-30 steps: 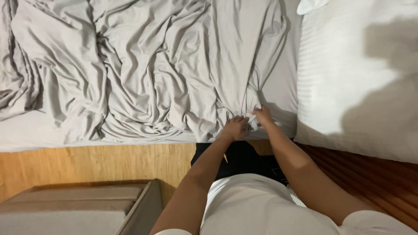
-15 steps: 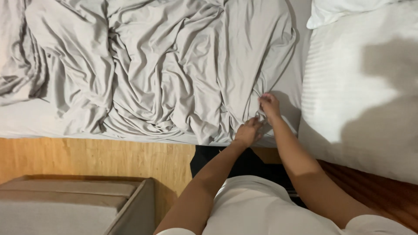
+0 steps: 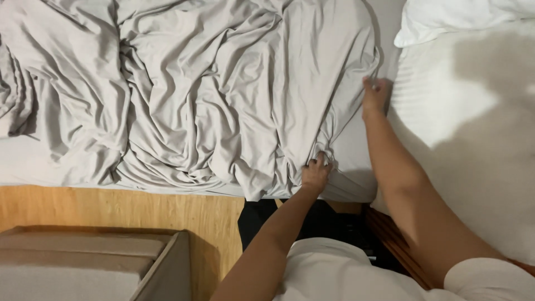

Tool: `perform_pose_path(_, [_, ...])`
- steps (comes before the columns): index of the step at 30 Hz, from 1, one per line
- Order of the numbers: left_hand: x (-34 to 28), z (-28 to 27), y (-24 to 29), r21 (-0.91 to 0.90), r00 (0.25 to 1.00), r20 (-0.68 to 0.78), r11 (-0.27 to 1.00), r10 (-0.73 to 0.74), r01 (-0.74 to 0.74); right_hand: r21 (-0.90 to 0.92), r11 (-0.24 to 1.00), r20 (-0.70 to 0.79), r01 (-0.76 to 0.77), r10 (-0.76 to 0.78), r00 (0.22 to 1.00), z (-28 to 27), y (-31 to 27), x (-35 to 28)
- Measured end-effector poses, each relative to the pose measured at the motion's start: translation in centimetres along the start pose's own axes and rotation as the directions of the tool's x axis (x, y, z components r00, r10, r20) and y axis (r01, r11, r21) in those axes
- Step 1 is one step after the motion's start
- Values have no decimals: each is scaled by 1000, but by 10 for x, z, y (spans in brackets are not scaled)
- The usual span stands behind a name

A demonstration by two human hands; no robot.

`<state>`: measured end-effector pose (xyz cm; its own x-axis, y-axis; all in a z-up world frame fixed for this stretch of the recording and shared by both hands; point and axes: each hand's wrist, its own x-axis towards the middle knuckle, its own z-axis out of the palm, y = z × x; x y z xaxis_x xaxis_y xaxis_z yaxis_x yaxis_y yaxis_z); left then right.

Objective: The person folds a white sheet on a bed by gathering and rolling it into a compact bundle. They then walk to a white cabinet, open a drawer, and place the folded sheet inside.

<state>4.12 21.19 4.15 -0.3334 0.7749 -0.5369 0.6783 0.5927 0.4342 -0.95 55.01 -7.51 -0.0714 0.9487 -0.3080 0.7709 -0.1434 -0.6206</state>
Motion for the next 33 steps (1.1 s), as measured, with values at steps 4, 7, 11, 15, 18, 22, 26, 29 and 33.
perform_pose_path(4, [16,39,-13,24,987,-156,999,30,-27,320,938,218,-132,62,974,-18,-72,-27])
perform_pose_path(7, [13,26,-19,45,988,-126,996,88,-83,547,769,378,-330,125,917,-36,-136,-62])
perform_pose_path(11, [15,34,-28,-16,975,-147,986,164,-168,465,754,524,-465,189,830,-20,-143,-39])
perform_pose_path(15, [-1,21,-24,-144,916,-278,930,290,-339,540,761,423,-358,122,898,2,-112,-4])
perform_pose_path(18, [-2,16,-26,-114,872,-310,896,379,-430,770,489,417,-409,100,904,33,-80,43])
perform_pose_path(22, [-9,19,-30,-118,892,-310,918,327,-378,847,402,262,-347,252,932,-18,-119,7])
perform_pose_path(26, [-5,48,-45,-178,945,-222,943,240,-281,858,202,467,-472,74,881,-60,-147,-31])
perform_pose_path(29, [-5,42,-57,-313,934,-303,906,189,-285,795,490,443,-358,-65,894,-69,-154,-42])
perform_pose_path(33, [-30,-17,-78,-635,920,-381,748,-87,-193,586,809,184,48,-191,964,-52,-161,-39])
